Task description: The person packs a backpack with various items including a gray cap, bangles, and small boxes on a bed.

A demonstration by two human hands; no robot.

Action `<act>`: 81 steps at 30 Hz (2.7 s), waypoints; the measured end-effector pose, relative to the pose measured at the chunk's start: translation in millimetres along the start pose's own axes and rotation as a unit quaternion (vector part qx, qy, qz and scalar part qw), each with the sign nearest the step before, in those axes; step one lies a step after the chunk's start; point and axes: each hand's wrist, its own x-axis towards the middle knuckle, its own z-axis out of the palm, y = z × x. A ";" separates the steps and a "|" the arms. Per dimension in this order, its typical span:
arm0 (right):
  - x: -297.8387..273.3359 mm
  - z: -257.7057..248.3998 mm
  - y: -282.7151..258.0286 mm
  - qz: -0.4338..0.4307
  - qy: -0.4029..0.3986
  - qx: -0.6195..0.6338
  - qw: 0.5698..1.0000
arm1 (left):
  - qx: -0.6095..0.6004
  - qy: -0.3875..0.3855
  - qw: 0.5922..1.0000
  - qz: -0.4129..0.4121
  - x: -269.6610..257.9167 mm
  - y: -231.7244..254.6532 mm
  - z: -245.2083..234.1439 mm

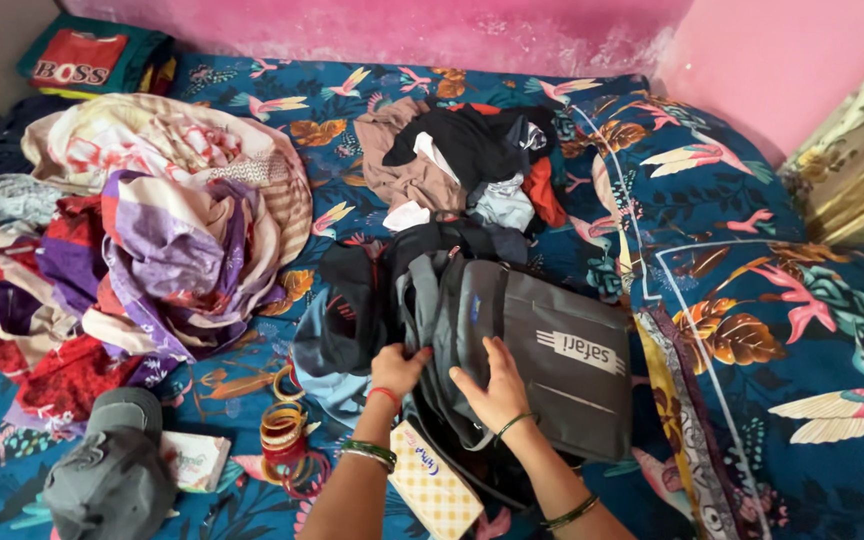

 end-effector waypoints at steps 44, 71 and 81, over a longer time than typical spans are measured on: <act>1.3 -40.2 15.2 -0.095 0.198 -0.063 0.973 | -0.202 0.009 0.979 -0.006 -93.9 -19.9 -19.1; -31.1 -34.7 -24.9 -0.194 -0.010 -0.025 0.981 | 0.302 0.116 0.919 0.228 -32.1 106.0 -27.2; 52.5 -28.4 28.4 -0.060 0.057 0.072 0.994 | 0.318 0.041 0.927 0.195 -7.6 42.4 -40.6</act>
